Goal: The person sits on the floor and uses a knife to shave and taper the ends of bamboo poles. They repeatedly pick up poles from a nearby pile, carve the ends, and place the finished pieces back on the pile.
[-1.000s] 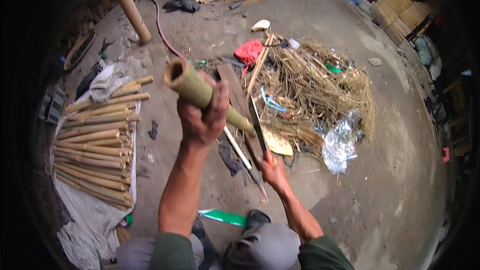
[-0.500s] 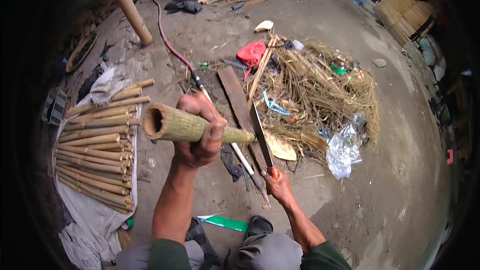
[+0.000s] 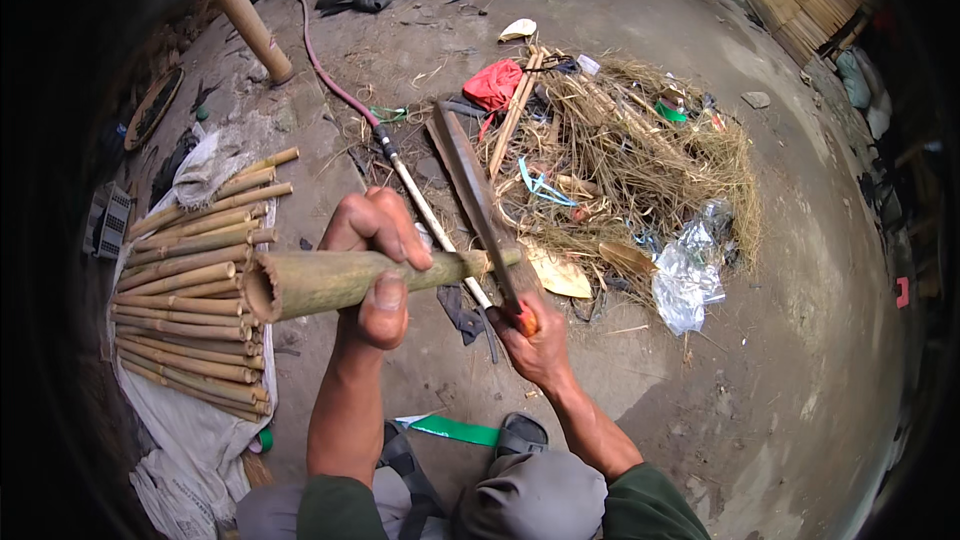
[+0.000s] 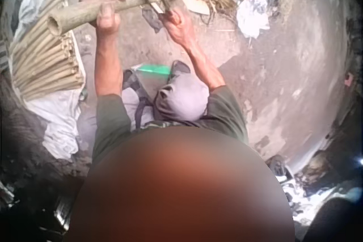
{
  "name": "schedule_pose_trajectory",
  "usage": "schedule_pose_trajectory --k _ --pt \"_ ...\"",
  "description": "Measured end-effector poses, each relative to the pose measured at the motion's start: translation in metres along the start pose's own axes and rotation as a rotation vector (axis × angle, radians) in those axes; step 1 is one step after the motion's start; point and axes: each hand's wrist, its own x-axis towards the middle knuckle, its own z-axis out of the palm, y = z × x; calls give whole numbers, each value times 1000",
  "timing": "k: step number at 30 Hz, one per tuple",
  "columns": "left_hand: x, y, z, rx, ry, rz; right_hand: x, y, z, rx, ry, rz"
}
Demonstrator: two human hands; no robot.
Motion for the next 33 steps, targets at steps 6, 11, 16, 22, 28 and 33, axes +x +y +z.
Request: schedule_pose_trajectory --k 6,11,16,22,28,33 --pt "-5 4 -5 -59 22 -71 -1 56 1 -33 -105 650" --pt "-14 -2 10 -275 176 -70 -33 65 -8 -179 -157 486" --pt "-24 -12 16 -110 392 149 -19 46 10 -11 -177 45" --pt "-35 -25 -10 -160 267 145 -12 94 6 -188 -168 359" --pt "-77 -94 0 563 200 -51 -26 169 -1 -404 -125 588" --pt "-83 -131 -11 245 107 -662 -34 201 -11 -353 -139 706"
